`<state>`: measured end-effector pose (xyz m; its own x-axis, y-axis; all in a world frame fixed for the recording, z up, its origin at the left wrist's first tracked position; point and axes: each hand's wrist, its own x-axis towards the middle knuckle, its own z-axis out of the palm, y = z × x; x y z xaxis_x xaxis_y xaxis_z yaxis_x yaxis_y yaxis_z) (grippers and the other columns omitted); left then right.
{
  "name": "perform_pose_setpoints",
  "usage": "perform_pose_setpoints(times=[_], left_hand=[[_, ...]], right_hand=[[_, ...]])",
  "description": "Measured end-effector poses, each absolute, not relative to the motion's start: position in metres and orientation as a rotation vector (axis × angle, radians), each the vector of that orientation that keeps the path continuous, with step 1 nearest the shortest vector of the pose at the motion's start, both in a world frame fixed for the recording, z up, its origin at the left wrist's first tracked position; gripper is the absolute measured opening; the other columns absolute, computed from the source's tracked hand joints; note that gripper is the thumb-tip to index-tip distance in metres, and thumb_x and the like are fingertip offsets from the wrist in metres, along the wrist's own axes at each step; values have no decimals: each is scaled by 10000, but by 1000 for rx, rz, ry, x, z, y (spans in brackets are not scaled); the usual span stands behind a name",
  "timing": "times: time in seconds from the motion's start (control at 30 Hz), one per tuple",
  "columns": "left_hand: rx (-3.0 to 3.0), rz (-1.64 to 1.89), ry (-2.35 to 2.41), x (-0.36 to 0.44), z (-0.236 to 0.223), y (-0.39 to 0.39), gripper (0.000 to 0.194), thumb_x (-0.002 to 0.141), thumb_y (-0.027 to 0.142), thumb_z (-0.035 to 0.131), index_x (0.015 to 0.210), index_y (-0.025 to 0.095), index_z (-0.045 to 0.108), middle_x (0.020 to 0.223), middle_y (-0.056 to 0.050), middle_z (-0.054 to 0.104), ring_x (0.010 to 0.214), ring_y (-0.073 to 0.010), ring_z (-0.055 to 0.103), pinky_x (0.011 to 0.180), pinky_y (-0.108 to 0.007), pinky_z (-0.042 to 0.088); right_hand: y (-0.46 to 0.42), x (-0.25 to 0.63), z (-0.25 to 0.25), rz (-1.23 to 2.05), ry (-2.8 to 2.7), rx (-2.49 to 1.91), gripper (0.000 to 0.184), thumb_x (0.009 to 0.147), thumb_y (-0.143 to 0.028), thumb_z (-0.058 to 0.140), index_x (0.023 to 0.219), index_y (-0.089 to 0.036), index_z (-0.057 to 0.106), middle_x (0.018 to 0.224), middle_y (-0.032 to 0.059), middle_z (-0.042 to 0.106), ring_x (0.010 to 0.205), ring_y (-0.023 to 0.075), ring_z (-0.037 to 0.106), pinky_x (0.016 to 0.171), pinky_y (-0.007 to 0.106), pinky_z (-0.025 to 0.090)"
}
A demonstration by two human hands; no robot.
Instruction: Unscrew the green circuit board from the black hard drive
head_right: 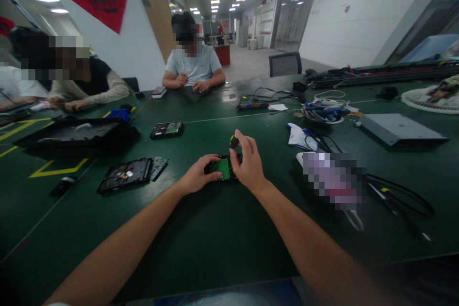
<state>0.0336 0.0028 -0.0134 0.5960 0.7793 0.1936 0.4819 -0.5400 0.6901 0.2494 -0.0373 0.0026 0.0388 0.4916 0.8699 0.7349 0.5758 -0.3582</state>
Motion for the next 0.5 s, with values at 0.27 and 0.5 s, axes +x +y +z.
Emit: perform_pose_setpoints(times=[0.27,0.5], left_hand=[[2237,656,983,32,-15,5,491,859,371,774,1297,212,619,1448,-125,576,1372,-303,514,1187,-510,392],[2237,658,988,33,-13,4,485,859,368,773,1294,215,621,1444,-121,580,1372,-304,516,1184,-509,400]], right_hand=[[-38,250,4,-271,-1613,-1064,588,984,-257,595,1530,-282,380,1212,111,591,1043,246,617,895,462,602],[-39,249,5,-249,-1607,-1072,576,1005,-250,546,1548,-296,357,1212,103,595,1008,231,629,906,461,599]])
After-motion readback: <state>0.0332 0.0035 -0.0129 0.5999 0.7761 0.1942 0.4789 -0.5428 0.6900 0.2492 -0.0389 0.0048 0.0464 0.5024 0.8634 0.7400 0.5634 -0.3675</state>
